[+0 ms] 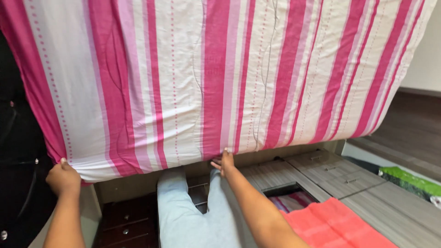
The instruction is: Straightening and smoothing out a duvet on a bed.
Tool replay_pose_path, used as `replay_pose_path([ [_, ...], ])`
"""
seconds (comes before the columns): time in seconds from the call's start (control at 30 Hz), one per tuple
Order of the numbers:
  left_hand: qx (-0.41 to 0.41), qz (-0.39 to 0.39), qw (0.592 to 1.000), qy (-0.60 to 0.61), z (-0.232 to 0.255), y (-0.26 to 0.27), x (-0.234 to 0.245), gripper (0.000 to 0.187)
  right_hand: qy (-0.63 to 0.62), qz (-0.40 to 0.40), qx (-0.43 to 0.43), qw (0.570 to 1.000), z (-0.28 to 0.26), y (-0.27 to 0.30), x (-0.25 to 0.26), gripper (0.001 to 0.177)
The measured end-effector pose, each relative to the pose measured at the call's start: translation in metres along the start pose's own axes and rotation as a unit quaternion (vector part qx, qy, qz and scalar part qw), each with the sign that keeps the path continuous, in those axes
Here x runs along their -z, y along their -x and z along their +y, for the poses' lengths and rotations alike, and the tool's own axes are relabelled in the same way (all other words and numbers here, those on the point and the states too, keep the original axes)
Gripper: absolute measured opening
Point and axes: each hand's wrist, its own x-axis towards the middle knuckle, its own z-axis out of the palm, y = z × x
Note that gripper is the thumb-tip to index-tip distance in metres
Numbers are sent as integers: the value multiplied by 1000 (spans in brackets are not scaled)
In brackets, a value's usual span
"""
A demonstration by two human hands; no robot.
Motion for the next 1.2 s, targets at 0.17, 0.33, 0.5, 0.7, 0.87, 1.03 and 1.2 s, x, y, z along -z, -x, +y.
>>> replay_pose_path([
  [0.17, 171, -82, 980, 62, 16, -16, 3, 46, -37, -10, 63, 997, 73, -70, 0, 20],
  [0.33, 322, -110, 928, 156, 20, -22, 5, 46, -19, -91, -18, 995, 58, -56, 40, 31],
  [0.5, 328, -98, 918, 200, -15, -38, -20, 45, -97, -56, -77, 991, 10, -61, 102, 61],
  [0.7, 315, -59, 930, 180, 14, 7, 15, 42, -193, 12, -56, 980, -11, -117, 161, 69],
  [0.87, 51, 28, 998, 3, -39, 13, -15, 35, -126, 11, -50, 991, -1, -136, 149, 51],
  [1.03, 187, 7, 979, 83, -2, 14, -3, 27, -68, -44, -100, 992, -9, -147, 191, 52],
  [1.2, 102, 37, 993, -36, 81, 47, 8, 90, -87, 29, -106, 990, -38, -149, 207, 51],
])
